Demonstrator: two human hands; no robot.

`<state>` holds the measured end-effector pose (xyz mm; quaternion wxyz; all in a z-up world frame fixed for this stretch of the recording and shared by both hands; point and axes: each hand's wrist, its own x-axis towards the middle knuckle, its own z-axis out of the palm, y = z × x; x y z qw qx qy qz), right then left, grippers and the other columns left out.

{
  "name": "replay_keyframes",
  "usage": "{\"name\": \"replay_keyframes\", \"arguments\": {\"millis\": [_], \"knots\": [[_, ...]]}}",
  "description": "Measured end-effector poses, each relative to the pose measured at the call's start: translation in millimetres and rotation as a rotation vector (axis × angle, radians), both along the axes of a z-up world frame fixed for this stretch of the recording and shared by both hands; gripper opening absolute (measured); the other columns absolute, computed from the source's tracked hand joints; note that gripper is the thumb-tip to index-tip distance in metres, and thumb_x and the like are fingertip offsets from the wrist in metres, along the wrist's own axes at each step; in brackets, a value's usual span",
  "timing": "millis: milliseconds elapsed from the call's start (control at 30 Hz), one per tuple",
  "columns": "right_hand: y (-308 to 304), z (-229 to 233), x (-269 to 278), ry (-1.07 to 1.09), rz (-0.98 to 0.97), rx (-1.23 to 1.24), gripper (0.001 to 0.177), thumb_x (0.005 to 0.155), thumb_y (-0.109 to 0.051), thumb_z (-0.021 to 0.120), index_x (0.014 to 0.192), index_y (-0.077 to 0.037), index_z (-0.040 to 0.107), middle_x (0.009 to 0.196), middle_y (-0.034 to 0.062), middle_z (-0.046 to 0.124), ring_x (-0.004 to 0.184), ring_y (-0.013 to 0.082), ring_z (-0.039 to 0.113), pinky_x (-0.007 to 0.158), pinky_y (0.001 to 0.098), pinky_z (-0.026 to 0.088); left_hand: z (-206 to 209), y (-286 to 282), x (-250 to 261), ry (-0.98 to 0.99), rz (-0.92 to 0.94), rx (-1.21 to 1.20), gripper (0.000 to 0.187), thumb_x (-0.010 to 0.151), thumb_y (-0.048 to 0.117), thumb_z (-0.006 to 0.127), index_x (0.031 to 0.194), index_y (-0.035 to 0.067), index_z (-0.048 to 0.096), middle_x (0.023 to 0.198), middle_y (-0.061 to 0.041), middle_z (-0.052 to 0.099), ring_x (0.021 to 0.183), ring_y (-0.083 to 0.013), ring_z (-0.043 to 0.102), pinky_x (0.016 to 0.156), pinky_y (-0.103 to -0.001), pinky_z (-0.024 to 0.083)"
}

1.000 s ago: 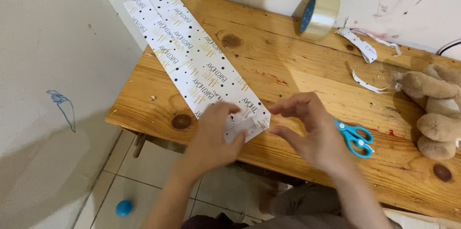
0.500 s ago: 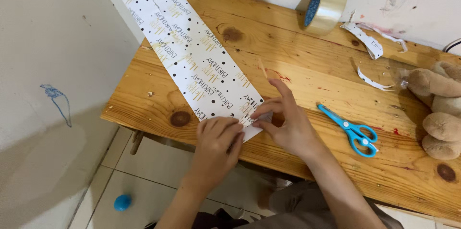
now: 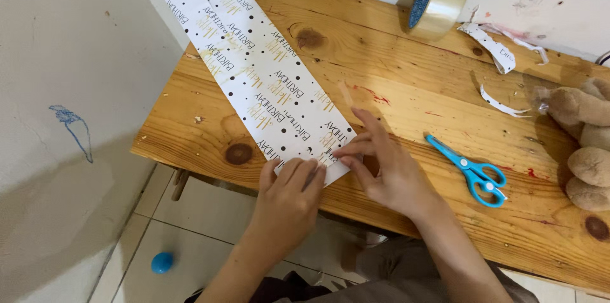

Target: The person folds a sheet of birthday-themed wrapping paper around a rectangular object on a wooden table. They use scissors to cut clear tape and apply it to secure the folded edges. The process includes folding, taping, and adjusting the paper to form a wrapped package.

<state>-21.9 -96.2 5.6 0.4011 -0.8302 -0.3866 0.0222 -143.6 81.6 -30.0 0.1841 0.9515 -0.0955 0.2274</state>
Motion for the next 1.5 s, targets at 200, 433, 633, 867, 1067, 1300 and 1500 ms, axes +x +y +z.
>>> {"name": "replay_keyframes", "arguments": {"millis": [200,433,633,867,1067,1300,1500], "knots": [[0,-5,9,0.408,0.046,0.355,0.021,0.097,-0.004,0.070,0.116,0.000,0.064,0.114,0.0040,0.062,0.105,0.0154,0.061,0.095,0.0302,0.054,-2,-14,-10,0.005,0.088,0.113,0.044,0.087,0.011,0.061,0.129,-0.003,0.064,0.136,-0.013,0.063,0.129,-0.0260,0.054,0.111,-0.054,0.031],[7,-9,32,0.817,0.056,0.063,0.006,0.094,-0.007,0.069,0.096,-0.001,0.071,0.088,0.0010,0.073,0.085,0.0079,0.066,0.080,0.0266,0.056,-5,-16,-17,0.032,0.076,-0.050,0.037,0.096,0.018,0.059,0.125,-0.005,0.063,0.140,-0.016,0.061,0.135,-0.0284,0.051,0.113,-0.056,0.027],[15,0,45,0.831,0.081,-0.152,0.010,0.089,-0.010,0.074,0.093,-0.001,0.072,0.083,0.0021,0.075,0.079,0.0074,0.068,0.075,0.0263,0.058,-8,-12,-18,0.027,0.067,-0.077,0.039,0.097,0.022,0.060,0.127,-0.002,0.063,0.141,-0.014,0.060,0.136,-0.0272,0.050,0.114,-0.058,0.022],[22,4,35,0.801,0.014,-0.177,0.013,0.087,-0.010,0.077,0.087,0.002,0.074,0.077,0.0034,0.074,0.072,0.0077,0.066,0.068,0.0265,0.056,-9,-12,-19,0.052,0.072,-0.116,0.041,0.096,0.023,0.061,0.129,-0.001,0.062,0.145,-0.012,0.059,0.138,-0.0254,0.049,0.115,-0.057,0.021],[22,13,32,0.728,-0.067,-0.256,0.015,0.085,-0.014,0.078,0.083,0.001,0.075,0.073,0.0024,0.075,0.069,0.0071,0.067,0.066,0.0256,0.057,-10,-12,-20,0.060,0.071,-0.111,0.043,0.094,0.024,0.063,0.129,-0.002,0.061,0.145,-0.013,0.057,0.139,-0.0259,0.048,0.114,-0.056,0.021],[31,18,27,0.667,-0.098,-0.293,0.018,0.084,-0.016,0.079,0.082,0.001,0.075,0.069,0.0031,0.073,0.065,0.0079,0.064,0.062,0.0260,0.054,-15,-10,-21,0.048,0.060,-0.120,0.044,0.096,0.025,0.062,0.132,-0.001,0.061,0.148,-0.012,0.056,0.141,-0.0248,0.047,0.115,-0.055,0.020],[34,32,22,0.710,-0.228,-0.445,0.023,0.088,-0.023,0.078,0.084,-0.001,0.075,0.068,0.0056,0.070,0.058,0.0143,0.056,0.054,0.0326,0.046,-17,-11,-21,0.054,0.069,-0.128,0.044,0.096,0.025,0.062,0.133,0.000,0.060,0.149,-0.011,0.056,0.142,-0.0240,0.047,0.116,-0.055,0.020]]}}
